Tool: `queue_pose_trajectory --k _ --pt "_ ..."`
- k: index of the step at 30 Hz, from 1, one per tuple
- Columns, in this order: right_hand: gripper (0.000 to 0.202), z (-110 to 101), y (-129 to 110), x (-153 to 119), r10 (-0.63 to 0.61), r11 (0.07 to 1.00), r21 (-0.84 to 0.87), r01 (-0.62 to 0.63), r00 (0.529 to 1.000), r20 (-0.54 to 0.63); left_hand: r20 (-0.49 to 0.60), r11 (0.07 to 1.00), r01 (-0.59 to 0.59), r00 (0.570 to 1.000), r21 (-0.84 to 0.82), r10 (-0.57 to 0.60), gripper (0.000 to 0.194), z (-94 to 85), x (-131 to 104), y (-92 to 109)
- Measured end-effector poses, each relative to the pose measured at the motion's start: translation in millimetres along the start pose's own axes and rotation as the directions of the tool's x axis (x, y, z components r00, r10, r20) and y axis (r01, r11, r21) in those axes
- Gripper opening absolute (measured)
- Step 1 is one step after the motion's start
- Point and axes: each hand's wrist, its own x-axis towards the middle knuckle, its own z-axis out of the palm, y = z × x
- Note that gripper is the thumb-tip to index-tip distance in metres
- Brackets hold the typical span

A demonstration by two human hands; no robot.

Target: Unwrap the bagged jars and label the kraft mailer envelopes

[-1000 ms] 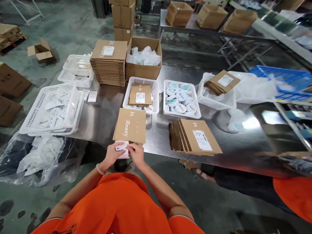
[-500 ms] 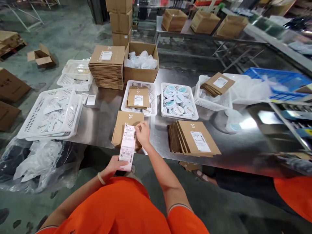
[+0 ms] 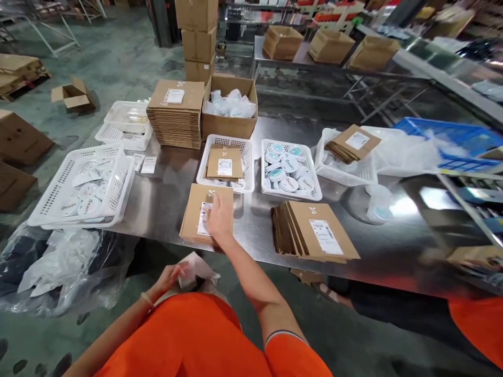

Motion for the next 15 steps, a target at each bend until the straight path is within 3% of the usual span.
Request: queue_pose_trajectory --k 2,4,6,8,11,15 --pt "0.072 12 -13 -9 -0.135 0.990 -0.010 0.138 0.975 0.175 -0.079 0.993 -0.074 0.994 0.092 0.081 0.050 -7.8 0 12" --pt "0.077 16 -14 -7 -0.150 0.986 -0.034 0.165 0.954 0.259 -0.138 0.980 -0.111 0.981 0.167 0.134 0.044 -8.9 6 29" --pt "0.075 10 0 2 -0.055 0.995 -0.070 0.072 0.973 0.224 -0.202 0.967 -0.118 0.965 0.228 0.165 0.051 -5.7 15 47" --pt "0.070 -4 23 6 0.099 0.992 -0.084 -0.091 0.990 0.097 -0.242 0.957 -0.103 0.955 0.270 0.172 0.061 -0.2 25 63" --pt "0.055 -26 58 -14 0.305 0.952 -0.004 -0.306 0.949 -0.079 -0.216 0.957 -0.094 0.964 0.274 0.156 0.057 10.3 36 75" --pt "0.036 -45 86 -54 0.485 0.832 0.307 -0.462 0.875 0.001 -0.040 0.961 -0.208 0.975 0.185 0.219 0.048 19.8 35 76"
